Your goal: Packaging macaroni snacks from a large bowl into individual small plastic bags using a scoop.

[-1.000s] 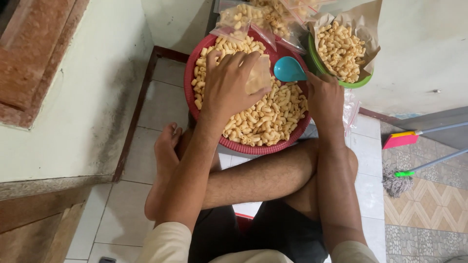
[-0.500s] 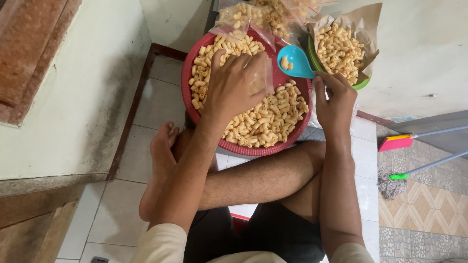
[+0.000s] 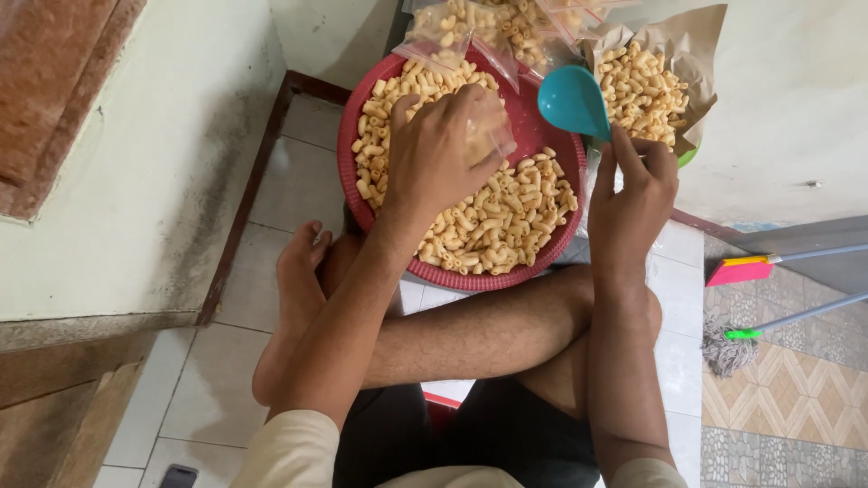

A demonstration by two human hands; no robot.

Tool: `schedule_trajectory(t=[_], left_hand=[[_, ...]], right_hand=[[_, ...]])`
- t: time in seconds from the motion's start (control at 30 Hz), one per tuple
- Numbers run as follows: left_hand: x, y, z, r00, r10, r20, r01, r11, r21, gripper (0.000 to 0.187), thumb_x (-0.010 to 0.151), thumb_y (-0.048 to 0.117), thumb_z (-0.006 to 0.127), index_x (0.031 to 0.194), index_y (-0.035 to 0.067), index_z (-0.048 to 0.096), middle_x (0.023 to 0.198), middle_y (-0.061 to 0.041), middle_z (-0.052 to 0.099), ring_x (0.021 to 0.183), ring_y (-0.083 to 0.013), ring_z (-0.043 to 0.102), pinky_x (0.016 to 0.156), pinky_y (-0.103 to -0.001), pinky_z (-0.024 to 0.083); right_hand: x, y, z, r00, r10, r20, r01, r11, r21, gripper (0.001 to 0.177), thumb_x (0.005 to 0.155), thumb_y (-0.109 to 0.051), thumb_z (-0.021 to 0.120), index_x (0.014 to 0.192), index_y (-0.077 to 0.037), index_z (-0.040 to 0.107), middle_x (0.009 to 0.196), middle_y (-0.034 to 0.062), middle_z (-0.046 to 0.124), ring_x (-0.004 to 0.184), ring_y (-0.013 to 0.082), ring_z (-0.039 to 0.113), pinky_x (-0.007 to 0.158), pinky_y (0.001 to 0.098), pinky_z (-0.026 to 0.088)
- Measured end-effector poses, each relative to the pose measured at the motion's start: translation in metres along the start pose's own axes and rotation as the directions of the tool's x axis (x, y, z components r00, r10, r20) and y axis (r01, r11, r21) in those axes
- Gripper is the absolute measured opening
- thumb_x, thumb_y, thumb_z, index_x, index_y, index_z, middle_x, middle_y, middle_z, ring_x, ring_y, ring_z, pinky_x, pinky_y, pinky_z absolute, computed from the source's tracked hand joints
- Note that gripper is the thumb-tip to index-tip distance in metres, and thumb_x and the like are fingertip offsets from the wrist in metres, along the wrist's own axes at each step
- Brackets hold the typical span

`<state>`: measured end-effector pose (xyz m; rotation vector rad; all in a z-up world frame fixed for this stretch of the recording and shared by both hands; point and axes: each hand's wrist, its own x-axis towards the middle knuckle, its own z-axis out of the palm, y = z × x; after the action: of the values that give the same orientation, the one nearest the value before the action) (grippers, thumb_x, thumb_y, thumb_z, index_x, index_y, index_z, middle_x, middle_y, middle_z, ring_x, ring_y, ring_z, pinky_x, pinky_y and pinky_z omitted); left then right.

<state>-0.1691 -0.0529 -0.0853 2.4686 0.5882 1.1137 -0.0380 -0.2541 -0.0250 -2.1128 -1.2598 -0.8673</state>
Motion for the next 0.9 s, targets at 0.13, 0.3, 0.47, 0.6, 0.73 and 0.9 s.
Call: schedule_trajectory(t=[0.13, 0.3, 0.47, 0.6, 0.73, 0.9], left_hand=[[0.0, -0.001, -0.001, 1.0, -0.006, -0.006, 0.006, 1.0, 0.001, 0.072, 0.085, 0.046, 0.096, 0.137, 0.016, 0.057, 0.115, -0.002, 0.083, 0.1, -0.0177, 0.08, 0.117, -0.058, 0.037], [-0.001, -0.002, 0.001, 1.0, 0.006, -0.019, -0.006, 1.0, -0.013, 0.066, 0.095, 0.052, 0.088, 0.139, 0.014, 0.058, 0.117, -0.004, 0.083, 0.099, -0.0196, 0.08, 0.118, -0.064, 0.033], [-0.001, 0.002, -0.003, 1.0, 0.014, 0.002, -0.014, 1.0, -0.024, 0.07, 0.085, 0.043, 0.096, 0.137, 0.014, 0.059, 0.123, -0.001, 0.082, 0.106, -0.0162, 0.079, 0.119, -0.064, 0.033], [-0.001, 0.002, 0.0, 1.0, 0.015, 0.01, -0.015, 1.0, 0.002, 0.069, 0.086, 0.042, 0.095, 0.137, 0.013, 0.057, 0.112, -0.004, 0.082, 0.101, -0.0195, 0.078, 0.116, -0.061, 0.036], [-0.003, 0.002, 0.003, 0.999, 0.01, 0.03, -0.011, 1.0, 0.02, 0.055, 0.09, 0.045, 0.09, 0.122, 0.014, 0.059, 0.1, 0.0, 0.08, 0.084, -0.0166, 0.075, 0.115, -0.062, 0.035], [-0.003, 0.003, 0.005, 1.0, -0.002, 0.013, 0.002, 1.0, -0.007, 0.052, 0.098, 0.054, 0.079, 0.124, 0.011, 0.063, 0.1, -0.004, 0.082, 0.082, -0.0191, 0.078, 0.116, -0.063, 0.033]], right_hand=[[-0.014, 0.025, 0.025, 0.976, 0.034, 0.216, 0.003, 0.986, -0.169, 0.025, 0.102, -0.003, 0.077, 0.126, -0.002, 0.085, 0.096, 0.0136, 0.07, 0.08, 0.0218, 0.061, 0.064, 0.0348, 0.05], [-0.005, -0.006, 0.018, 0.867, 0.077, 0.493, -0.186, 0.966, 0.177, 0.03, 0.099, -0.002, 0.072, 0.128, 0.002, 0.08, 0.103, 0.0164, 0.072, 0.075, 0.0253, 0.066, 0.071, 0.0374, 0.055], [0.001, -0.006, 0.009, 0.94, 0.058, 0.335, -0.157, 0.949, 0.275, 0.023, 0.101, 0.001, 0.073, 0.121, 0.003, 0.083, 0.089, 0.0131, 0.066, 0.068, 0.0184, 0.054, 0.061, 0.0316, 0.047], [0.002, -0.004, 0.001, 0.967, 0.097, 0.234, -0.162, 0.948, 0.275, 0.021, 0.104, 0.004, 0.071, 0.123, 0.009, 0.08, 0.094, 0.0148, 0.066, 0.075, 0.0204, 0.057, 0.063, 0.0319, 0.05], [0.001, -0.016, -0.003, 0.995, 0.031, 0.097, -0.055, 0.964, 0.259, 0.025, 0.106, 0.011, 0.072, 0.13, 0.009, 0.078, 0.099, 0.0128, 0.062, 0.079, 0.0187, 0.053, 0.066, 0.0313, 0.045], [-0.002, -0.027, -0.005, 0.999, -0.043, 0.015, 0.038, 0.975, 0.22, 0.033, 0.103, 0.017, 0.072, 0.135, 0.009, 0.075, 0.106, 0.0131, 0.057, 0.082, 0.0188, 0.053, 0.07, 0.0325, 0.046]])
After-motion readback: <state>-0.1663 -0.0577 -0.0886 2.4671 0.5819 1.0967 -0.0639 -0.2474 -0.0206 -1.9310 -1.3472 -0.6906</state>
